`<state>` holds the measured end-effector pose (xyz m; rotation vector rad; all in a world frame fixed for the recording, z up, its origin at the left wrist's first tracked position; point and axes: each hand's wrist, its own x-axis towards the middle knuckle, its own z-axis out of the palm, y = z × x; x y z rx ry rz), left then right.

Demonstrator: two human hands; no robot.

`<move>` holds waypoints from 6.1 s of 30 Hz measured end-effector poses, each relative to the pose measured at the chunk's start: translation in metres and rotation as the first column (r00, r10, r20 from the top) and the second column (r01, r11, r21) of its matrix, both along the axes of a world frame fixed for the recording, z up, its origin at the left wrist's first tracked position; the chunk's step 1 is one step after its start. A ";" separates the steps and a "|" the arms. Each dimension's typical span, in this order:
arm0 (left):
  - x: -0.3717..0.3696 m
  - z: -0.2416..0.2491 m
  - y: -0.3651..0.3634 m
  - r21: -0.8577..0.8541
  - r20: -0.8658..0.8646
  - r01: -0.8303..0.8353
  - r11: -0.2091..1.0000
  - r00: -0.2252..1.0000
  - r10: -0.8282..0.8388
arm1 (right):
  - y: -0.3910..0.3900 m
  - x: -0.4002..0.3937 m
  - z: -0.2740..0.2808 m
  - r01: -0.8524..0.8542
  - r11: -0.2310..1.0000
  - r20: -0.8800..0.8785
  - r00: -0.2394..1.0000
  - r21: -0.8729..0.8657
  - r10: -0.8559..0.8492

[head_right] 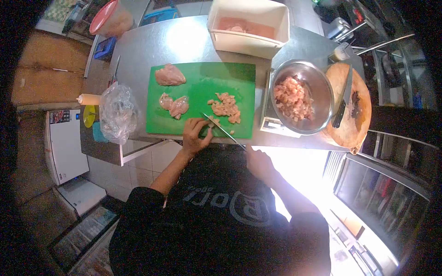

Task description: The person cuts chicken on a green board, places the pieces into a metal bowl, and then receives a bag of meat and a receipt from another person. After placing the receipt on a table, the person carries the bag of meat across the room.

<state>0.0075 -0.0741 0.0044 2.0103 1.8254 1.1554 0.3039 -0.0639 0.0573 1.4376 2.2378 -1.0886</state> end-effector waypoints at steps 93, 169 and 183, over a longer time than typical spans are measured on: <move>0.049 0.018 0.057 -0.078 -0.226 0.298 0.951 0.924 -0.308 | 0.010 0.044 0.008 0.625 0.781 -0.558 0.642 -0.017 -0.526; 0.268 0.100 0.221 0.043 0.703 0.211 0.977 0.688 -0.180 | 0.039 0.094 0.143 0.893 0.451 -0.668 0.338 0.004 -0.663; 0.261 0.122 0.210 -0.021 0.749 0.364 0.931 0.623 -0.226 | 0.038 0.088 0.125 0.806 0.435 -0.509 0.592 0.403 -0.625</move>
